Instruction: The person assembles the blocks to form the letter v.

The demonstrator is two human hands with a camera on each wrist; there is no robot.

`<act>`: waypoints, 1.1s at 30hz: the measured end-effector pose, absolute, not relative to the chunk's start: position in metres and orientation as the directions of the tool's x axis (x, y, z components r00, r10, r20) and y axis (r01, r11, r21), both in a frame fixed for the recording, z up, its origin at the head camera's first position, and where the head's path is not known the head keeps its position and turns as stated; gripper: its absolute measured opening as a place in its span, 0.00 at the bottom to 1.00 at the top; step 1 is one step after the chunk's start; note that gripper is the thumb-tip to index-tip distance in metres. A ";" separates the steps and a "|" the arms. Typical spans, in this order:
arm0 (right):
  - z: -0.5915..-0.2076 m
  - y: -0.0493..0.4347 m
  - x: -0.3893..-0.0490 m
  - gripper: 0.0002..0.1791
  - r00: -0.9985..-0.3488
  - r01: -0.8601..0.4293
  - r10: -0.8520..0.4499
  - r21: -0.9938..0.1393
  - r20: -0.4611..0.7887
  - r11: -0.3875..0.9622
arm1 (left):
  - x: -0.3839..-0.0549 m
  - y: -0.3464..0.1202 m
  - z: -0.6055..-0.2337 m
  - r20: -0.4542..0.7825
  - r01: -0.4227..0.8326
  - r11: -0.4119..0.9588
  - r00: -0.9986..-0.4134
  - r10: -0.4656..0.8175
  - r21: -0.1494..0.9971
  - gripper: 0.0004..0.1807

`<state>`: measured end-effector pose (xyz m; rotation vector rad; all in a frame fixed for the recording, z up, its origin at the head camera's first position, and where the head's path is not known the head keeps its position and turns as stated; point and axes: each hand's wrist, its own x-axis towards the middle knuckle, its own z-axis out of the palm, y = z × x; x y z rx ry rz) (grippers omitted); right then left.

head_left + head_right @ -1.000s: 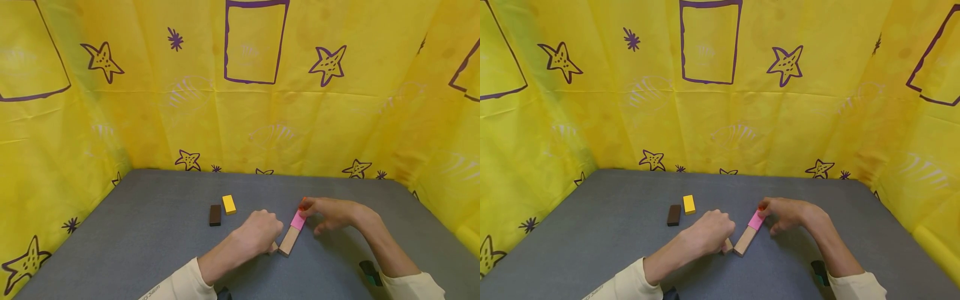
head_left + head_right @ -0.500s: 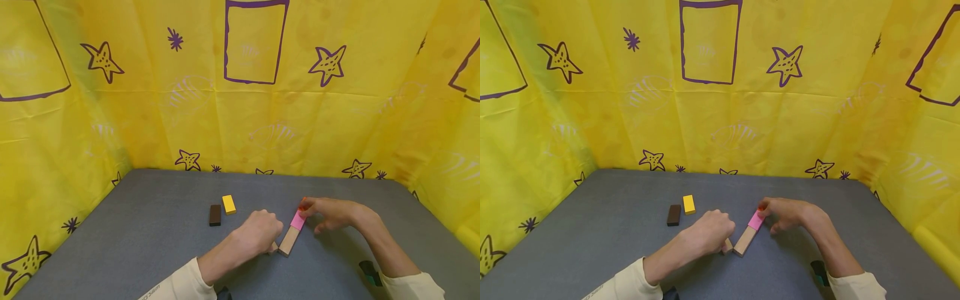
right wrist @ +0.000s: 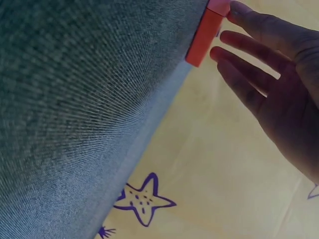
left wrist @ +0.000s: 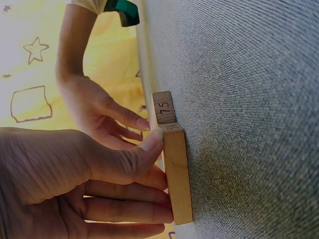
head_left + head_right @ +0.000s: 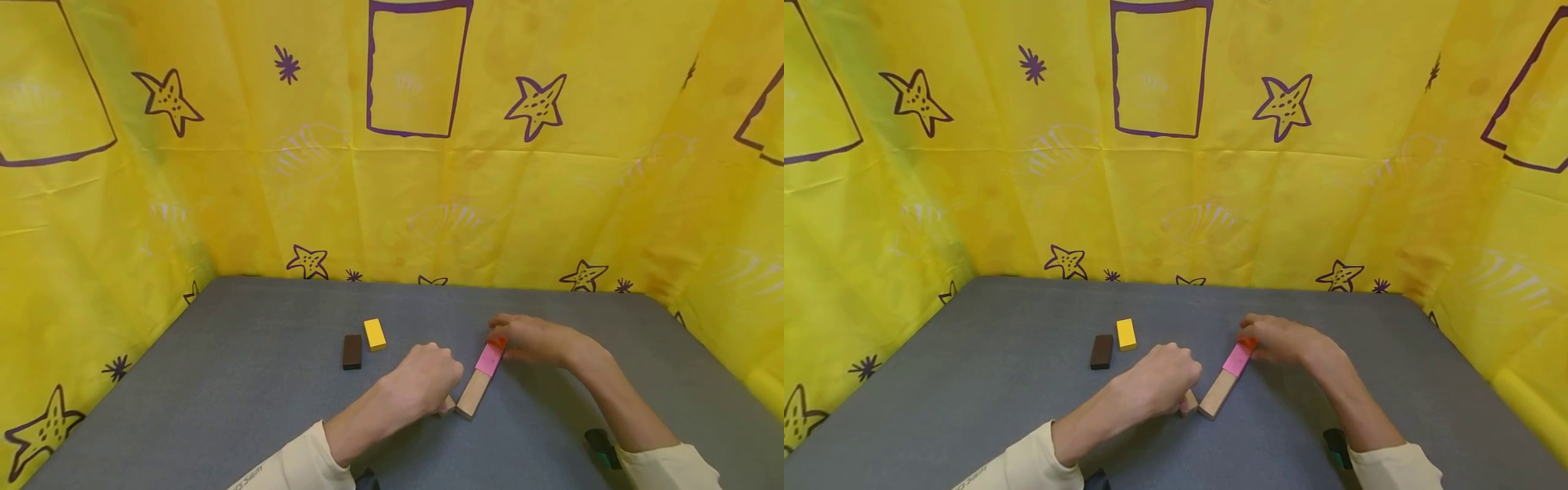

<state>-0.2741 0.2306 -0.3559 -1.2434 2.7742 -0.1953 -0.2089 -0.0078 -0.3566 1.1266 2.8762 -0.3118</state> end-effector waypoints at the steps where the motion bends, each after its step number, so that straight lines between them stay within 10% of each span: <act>1: -0.357 0.230 -0.274 0.16 -0.665 -0.733 -0.746 -0.153 -0.042 0.663 | -0.209 -0.008 -0.356 -0.113 0.675 0.718 -0.737 0.666 -0.169 0.14; 33: -0.351 0.234 -0.273 0.22 -0.651 -0.729 -0.754 -0.206 -0.085 0.653 | -0.209 -0.007 -0.357 -0.135 0.666 0.730 -0.746 0.652 -0.156 0.17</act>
